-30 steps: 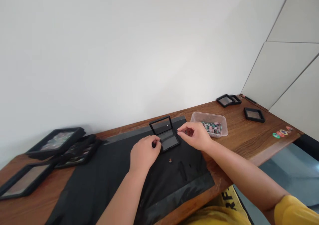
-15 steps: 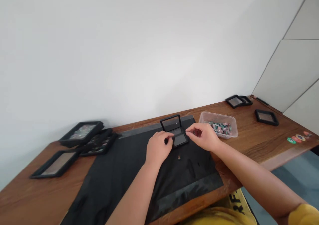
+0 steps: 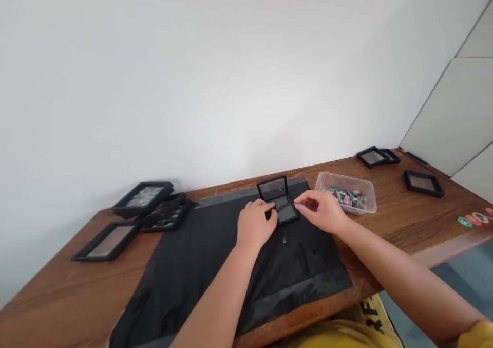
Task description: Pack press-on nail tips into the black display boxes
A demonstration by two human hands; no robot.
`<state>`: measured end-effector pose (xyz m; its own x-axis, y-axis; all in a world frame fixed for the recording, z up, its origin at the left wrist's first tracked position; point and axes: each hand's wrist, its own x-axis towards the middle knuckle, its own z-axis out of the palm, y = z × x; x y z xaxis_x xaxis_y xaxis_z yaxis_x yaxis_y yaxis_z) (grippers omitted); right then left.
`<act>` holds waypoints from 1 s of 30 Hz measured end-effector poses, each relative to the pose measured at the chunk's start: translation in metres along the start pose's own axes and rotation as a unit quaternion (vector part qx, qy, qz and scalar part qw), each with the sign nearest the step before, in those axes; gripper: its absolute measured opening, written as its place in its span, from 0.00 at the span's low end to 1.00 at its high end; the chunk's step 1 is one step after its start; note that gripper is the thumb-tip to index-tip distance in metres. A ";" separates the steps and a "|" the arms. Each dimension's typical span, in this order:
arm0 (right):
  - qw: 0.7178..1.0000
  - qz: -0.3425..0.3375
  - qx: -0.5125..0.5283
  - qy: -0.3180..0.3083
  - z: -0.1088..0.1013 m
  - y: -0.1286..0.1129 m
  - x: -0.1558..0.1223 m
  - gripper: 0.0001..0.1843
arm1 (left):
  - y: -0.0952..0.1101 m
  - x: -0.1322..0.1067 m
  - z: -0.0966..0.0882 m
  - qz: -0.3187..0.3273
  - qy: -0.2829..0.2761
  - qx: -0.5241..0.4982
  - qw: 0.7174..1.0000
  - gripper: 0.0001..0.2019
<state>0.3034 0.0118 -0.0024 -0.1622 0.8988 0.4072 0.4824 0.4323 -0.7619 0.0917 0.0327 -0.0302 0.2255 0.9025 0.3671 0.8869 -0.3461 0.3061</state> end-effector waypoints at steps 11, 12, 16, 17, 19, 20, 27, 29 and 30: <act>1.000 -0.012 -0.009 -0.001 0.000 0.001 -0.001 0.07 | -0.010 0.003 -0.012 0.007 -0.094 -0.054 0.994 0.15; 1.000 -0.013 -0.009 -0.002 0.000 0.001 -0.001 0.07 | -0.011 0.003 -0.012 0.005 -0.097 -0.056 0.994 0.15; 1.000 -0.020 -0.008 -0.004 -0.001 0.000 -0.001 0.06 | -0.011 0.004 -0.010 0.002 -0.096 -0.060 0.994 0.13; 1.000 -0.020 -0.007 -0.004 -0.002 0.001 -0.001 0.06 | -0.011 0.004 -0.010 0.003 -0.094 -0.059 0.994 0.13; 1.000 -0.020 -0.008 -0.001 -0.002 0.001 0.000 0.07 | -0.011 0.004 -0.008 0.004 -0.086 -0.059 0.995 0.13; 1.000 -0.020 -0.008 0.000 -0.002 0.001 0.000 0.07 | -0.011 0.005 -0.007 0.004 -0.082 -0.058 0.995 0.13; 1.000 -0.029 -0.011 0.002 -0.002 0.001 -0.001 0.07 | -0.013 0.007 -0.007 0.010 -0.036 -0.059 0.998 0.11; 0.999 -0.031 -0.011 0.002 -0.002 0.001 0.000 0.07 | -0.007 0.006 -0.010 0.015 -0.018 -0.057 0.998 0.10; 0.999 -0.032 -0.010 0.001 -0.002 0.001 0.000 0.07 | -0.003 0.005 -0.012 0.019 -0.008 -0.056 0.998 0.09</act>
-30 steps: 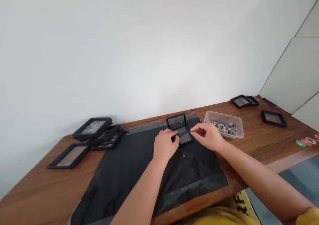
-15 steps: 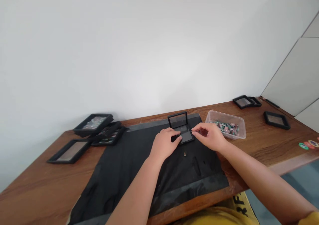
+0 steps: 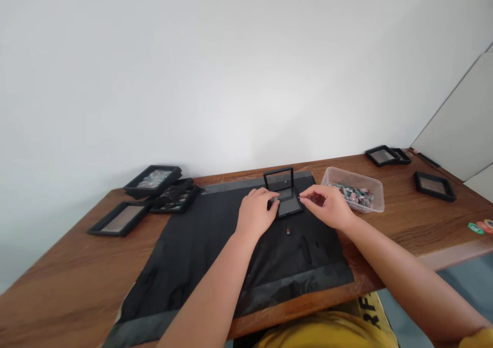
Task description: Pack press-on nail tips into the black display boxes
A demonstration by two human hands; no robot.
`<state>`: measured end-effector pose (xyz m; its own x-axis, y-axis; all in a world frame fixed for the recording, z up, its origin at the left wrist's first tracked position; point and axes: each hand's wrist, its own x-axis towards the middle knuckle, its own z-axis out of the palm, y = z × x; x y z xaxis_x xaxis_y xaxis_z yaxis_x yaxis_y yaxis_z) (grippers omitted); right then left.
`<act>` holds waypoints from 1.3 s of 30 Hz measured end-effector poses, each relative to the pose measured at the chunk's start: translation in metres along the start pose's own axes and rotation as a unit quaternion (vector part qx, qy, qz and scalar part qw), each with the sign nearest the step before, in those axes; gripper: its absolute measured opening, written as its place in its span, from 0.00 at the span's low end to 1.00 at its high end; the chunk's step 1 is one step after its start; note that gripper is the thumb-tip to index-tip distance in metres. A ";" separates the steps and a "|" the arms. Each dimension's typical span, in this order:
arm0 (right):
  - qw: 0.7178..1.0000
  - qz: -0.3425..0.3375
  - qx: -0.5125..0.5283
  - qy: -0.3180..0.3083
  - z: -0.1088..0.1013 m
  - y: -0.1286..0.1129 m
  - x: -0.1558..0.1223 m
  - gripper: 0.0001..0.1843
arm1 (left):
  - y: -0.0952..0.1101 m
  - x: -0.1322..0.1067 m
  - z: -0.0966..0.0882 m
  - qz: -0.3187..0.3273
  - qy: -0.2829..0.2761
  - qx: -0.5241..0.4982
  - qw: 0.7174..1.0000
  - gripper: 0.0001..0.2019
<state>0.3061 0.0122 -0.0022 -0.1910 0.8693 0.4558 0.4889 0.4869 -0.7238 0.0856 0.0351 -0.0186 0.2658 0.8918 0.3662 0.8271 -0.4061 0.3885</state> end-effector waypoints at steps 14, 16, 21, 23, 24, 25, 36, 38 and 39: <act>0.998 0.037 0.038 -0.026 -0.004 0.000 -0.001 0.13 | 0.026 -0.006 0.012 0.227 0.127 -0.122 0.958 0.09; 0.997 0.040 0.052 -0.031 -0.004 0.001 0.000 0.16 | 0.024 -0.005 0.012 0.230 0.134 -0.119 0.956 0.09; 0.997 0.041 0.056 -0.037 -0.004 0.002 0.000 0.15 | 0.021 -0.004 0.011 0.236 0.141 -0.155 0.949 0.10; 0.998 0.037 0.047 -0.034 -0.005 0.001 0.000 0.12 | 0.022 -0.004 0.009 0.231 0.141 -0.193 0.943 0.10; 0.998 0.033 0.045 -0.033 -0.005 0.001 0.000 0.10 | 0.023 -0.005 0.008 0.223 0.136 -0.213 0.942 0.10; 0.998 0.029 0.045 -0.031 -0.006 0.000 0.000 0.09 | 0.024 -0.005 0.007 0.211 0.128 -0.231 0.941 0.10; 0.991 0.047 0.121 -0.014 -0.003 -0.003 0.001 0.15 | 0.025 -0.007 0.004 0.046 0.042 -0.409 0.910 0.09; 0.990 0.040 0.136 -0.010 -0.003 -0.003 0.001 0.14 | 0.024 -0.006 0.005 0.013 0.028 -0.433 0.901 0.11; 0.990 0.031 0.139 -0.009 -0.003 -0.004 0.001 0.13 | 0.023 -0.006 0.006 0.000 0.021 -0.442 0.897 0.13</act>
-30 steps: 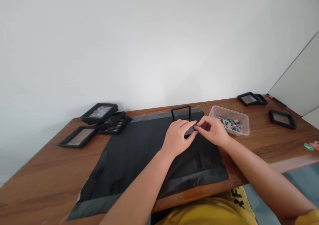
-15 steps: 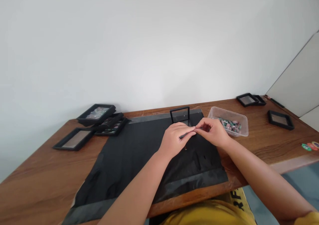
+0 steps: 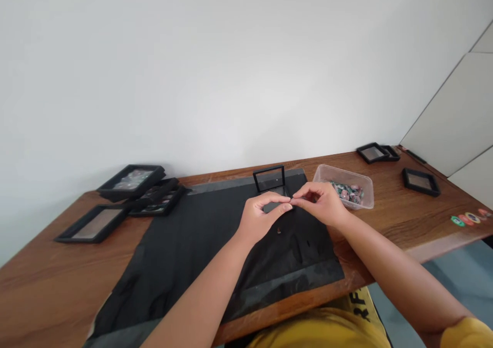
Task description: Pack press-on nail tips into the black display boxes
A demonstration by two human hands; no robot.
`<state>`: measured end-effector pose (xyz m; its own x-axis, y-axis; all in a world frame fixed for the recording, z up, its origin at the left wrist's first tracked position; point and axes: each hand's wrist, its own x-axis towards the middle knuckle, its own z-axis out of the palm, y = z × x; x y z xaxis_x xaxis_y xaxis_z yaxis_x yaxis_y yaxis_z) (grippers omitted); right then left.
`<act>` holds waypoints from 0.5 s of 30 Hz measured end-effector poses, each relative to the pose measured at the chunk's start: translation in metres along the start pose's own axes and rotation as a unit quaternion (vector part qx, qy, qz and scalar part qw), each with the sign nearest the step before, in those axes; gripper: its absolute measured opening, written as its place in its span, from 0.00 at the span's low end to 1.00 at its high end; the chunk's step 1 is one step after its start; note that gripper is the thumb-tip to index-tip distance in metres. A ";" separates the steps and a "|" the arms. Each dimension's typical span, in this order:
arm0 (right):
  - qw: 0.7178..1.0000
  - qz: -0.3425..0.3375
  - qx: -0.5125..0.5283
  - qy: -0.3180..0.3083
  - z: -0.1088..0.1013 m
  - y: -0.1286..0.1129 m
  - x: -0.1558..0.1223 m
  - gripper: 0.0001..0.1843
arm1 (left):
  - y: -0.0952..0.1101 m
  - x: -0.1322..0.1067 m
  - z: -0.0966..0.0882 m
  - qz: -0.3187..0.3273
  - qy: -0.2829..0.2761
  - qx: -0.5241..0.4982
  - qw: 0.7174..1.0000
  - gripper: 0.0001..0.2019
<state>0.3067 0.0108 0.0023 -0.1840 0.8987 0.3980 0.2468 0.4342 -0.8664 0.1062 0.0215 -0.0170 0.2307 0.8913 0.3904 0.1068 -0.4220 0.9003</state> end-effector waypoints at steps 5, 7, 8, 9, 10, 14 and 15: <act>0.999 -0.041 -0.015 -0.012 0.000 -0.003 -0.002 0.13 | 0.001 0.000 0.002 -0.023 -0.028 -0.029 0.999 0.20; 0.998 -0.047 -0.030 -0.017 0.000 -0.005 -0.003 0.14 | 0.004 0.000 0.002 -0.025 -0.034 -0.022 0.999 0.18; 0.998 -0.051 -0.039 -0.019 0.000 -0.005 -0.003 0.14 | 0.006 -0.001 0.002 -0.024 -0.032 -0.014 0.999 0.17; 0.997 -0.056 -0.046 -0.019 0.000 -0.006 -0.003 0.14 | 0.007 -0.001 0.003 -0.022 -0.028 -0.003 0.999 0.17; 0.997 -0.061 -0.053 -0.019 0.000 -0.006 -0.003 0.13 | 0.008 -0.002 0.003 -0.018 -0.023 0.008 1.000 0.16; 0.994 -0.068 -0.078 -0.018 0.000 -0.006 -0.003 0.10 | 0.008 -0.003 0.003 -0.008 -0.003 0.038 0.999 0.15; 0.994 -0.064 -0.084 -0.020 0.000 -0.006 -0.003 0.09 | 0.008 -0.003 0.003 -0.010 0.001 0.040 0.999 0.15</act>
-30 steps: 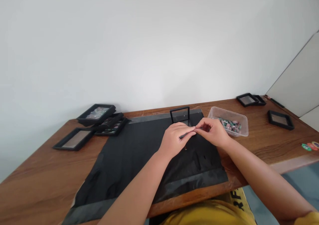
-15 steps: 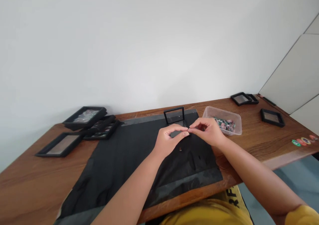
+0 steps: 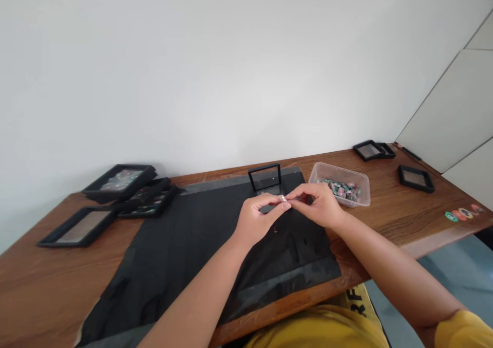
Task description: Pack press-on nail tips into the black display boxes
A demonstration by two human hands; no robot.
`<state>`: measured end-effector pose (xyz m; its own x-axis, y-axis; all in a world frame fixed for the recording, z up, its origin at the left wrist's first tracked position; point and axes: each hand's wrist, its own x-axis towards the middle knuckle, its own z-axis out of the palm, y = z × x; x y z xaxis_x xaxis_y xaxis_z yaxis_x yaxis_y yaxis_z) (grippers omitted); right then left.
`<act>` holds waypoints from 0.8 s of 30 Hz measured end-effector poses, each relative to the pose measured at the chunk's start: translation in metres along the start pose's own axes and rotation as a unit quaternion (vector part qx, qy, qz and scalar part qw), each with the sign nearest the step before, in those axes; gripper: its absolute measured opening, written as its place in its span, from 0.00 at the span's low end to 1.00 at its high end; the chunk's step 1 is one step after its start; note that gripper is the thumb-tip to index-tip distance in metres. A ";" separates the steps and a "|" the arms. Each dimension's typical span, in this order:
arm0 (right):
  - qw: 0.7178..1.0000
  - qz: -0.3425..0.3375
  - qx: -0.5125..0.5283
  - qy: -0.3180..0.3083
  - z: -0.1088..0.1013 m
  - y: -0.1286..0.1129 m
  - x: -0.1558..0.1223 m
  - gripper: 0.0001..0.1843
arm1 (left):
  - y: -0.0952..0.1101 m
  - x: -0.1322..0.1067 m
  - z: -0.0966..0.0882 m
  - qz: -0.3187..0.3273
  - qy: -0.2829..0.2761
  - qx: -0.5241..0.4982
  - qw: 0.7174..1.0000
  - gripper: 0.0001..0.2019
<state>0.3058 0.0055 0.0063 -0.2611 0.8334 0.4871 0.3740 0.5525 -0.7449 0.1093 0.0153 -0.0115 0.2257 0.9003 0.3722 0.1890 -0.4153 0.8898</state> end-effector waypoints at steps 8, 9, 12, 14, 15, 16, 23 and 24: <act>0.999 -0.022 -0.028 -0.020 -0.001 0.004 -0.003 0.18 | 0.001 0.001 -0.001 -0.030 -0.023 -0.011 0.999 0.16; 0.999 -0.026 -0.031 -0.024 -0.001 0.005 -0.003 0.19 | 0.001 0.002 -0.002 -0.031 -0.030 -0.013 0.999 0.16; 0.998 -0.034 -0.038 -0.038 -0.001 0.004 -0.003 0.19 | 0.002 0.002 -0.004 -0.031 -0.055 -0.019 0.998 0.17; 0.997 -0.035 -0.046 -0.046 -0.001 0.004 -0.003 0.19 | 0.003 0.003 -0.005 -0.034 -0.066 -0.018 0.997 0.18; 0.997 -0.036 -0.052 -0.049 -0.002 0.003 -0.003 0.18 | 0.003 0.003 -0.005 -0.035 -0.070 -0.016 0.997 0.19; 0.996 -0.036 -0.058 -0.052 -0.002 0.003 -0.003 0.17 | 0.003 0.003 -0.006 -0.036 -0.072 -0.014 0.997 0.19; 0.994 -0.016 -0.085 -0.064 -0.001 0.001 -0.002 0.16 | 0.001 0.002 -0.007 -0.032 -0.068 0.005 0.997 0.18; 0.994 -0.013 -0.088 -0.063 -0.001 0.001 -0.002 0.16 | 0.000 0.002 -0.007 -0.036 -0.059 0.004 0.998 0.18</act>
<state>0.3069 0.0045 0.0053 -0.3787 0.8164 0.4359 0.5119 0.5771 -0.6363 0.1029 0.0185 -0.0091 0.3224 0.9060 0.2742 0.2157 -0.3523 0.9107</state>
